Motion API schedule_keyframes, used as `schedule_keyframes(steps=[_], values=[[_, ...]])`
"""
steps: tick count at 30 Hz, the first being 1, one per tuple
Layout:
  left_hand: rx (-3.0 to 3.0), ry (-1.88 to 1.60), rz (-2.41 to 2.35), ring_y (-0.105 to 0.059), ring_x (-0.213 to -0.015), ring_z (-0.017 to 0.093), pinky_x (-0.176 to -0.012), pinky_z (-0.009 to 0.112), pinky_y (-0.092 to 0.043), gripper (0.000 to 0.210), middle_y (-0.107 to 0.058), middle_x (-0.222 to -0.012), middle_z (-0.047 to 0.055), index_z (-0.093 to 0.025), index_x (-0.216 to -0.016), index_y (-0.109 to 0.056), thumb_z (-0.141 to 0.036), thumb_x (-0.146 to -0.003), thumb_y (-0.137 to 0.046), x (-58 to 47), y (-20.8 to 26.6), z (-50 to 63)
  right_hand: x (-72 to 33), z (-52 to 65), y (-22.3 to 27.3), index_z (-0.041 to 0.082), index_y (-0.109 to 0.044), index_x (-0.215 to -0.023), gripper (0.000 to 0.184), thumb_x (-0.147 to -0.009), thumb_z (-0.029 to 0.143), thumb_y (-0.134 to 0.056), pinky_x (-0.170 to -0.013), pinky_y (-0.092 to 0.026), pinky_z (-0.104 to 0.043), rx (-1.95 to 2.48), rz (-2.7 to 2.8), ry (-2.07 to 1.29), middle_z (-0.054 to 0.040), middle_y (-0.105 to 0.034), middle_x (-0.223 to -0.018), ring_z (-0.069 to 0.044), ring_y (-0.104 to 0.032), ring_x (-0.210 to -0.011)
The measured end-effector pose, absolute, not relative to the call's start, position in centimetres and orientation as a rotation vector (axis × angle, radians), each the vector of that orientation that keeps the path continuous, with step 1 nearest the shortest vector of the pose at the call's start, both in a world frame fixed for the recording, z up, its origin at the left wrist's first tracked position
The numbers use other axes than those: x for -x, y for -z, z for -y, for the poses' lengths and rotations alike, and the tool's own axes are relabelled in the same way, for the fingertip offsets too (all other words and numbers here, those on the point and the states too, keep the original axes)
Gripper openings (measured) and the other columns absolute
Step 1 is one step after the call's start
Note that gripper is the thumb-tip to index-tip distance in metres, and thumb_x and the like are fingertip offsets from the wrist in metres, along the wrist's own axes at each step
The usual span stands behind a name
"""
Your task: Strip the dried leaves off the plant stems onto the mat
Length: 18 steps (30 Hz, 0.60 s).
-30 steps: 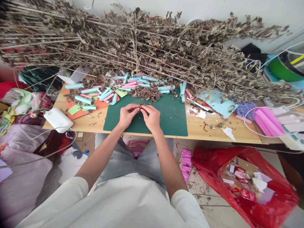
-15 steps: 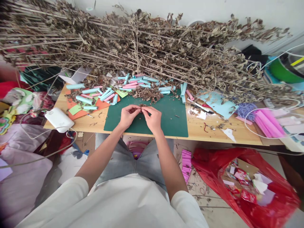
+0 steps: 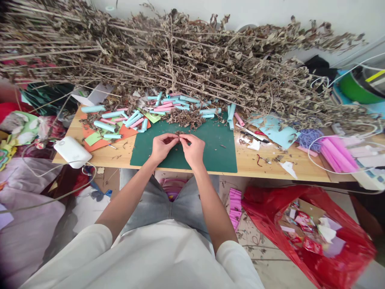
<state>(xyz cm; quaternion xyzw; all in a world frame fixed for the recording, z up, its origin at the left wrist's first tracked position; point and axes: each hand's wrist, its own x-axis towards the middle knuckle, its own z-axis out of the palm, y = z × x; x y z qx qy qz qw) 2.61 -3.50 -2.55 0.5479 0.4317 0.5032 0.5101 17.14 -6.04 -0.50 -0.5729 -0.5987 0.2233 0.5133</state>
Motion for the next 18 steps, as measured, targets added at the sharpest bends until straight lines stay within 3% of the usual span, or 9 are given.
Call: schedule_keyframes(steps=[6, 18], values=[[-1.314, -1.205, -1.042, -0.064, -0.06, 0.013, -0.057, 0.025, -0.054, 0.022, -0.071, -0.074, 0.002, -0.015, -0.085, -0.072, -0.035, -0.076, -0.075, -2.8, 2.8, 3.6, -15.9, 6.3, 0.6, 0.021, -0.074, -0.083, 0.017, -0.083, 0.021, -0.058, -0.073, -0.058, -0.033, 1.38, 1.434, -0.388, -0.0052, -0.075, -0.086, -0.017, -0.069, -0.073], [-1.259, -1.279, -1.109, -0.071, -0.078, 0.02, -0.076, 0.034, -0.059, 0.027, -0.077, -0.09, 0.007, -0.018, -0.09, -0.078, -0.038, -0.073, -0.08, -2.7, 2.6, 3.3, -17.0, 6.3, 1.1, 0.02, -0.075, -0.09, 0.021, -0.089, 0.033, -0.058, -0.075, -0.059, -0.032, 1.434, 1.257, -0.481, -0.0075, -0.076, -0.092, -0.019, -0.071, -0.081]])
